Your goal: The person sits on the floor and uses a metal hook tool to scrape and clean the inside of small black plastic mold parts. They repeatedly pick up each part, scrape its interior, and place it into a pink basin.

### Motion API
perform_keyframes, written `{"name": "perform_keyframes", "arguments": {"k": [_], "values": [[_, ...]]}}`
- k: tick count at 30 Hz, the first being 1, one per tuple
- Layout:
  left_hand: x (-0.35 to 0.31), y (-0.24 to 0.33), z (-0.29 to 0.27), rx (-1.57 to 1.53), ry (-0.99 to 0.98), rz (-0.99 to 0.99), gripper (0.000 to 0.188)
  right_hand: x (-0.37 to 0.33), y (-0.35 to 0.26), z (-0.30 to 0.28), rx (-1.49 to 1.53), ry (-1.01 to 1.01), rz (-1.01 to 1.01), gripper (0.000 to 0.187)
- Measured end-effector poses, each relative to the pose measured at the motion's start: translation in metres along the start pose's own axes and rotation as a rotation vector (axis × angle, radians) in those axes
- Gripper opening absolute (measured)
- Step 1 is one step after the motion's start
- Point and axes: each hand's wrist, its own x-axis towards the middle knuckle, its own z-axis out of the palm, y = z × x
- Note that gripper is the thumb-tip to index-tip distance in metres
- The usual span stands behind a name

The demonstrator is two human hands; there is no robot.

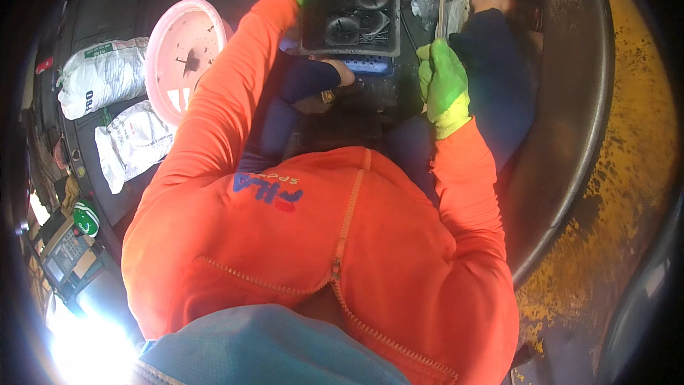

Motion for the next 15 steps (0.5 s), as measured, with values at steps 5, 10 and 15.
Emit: {"name": "perform_keyframes", "arguments": {"k": [5,10,15], "values": [[-0.052,0.037,0.085,0.076,-0.167,-0.013,0.043,-0.003,-0.007,-0.003,0.047,-0.042,0.149,0.035],[-0.061,0.058,0.111,0.069,-0.188,-0.042,0.044,-0.002,-0.005,0.006,-0.002,-0.045,0.137,0.036],[-0.044,0.071,0.118,0.252,-0.232,-0.097,0.034,0.005,0.002,0.017,-0.011,-0.067,0.160,0.033]]}}
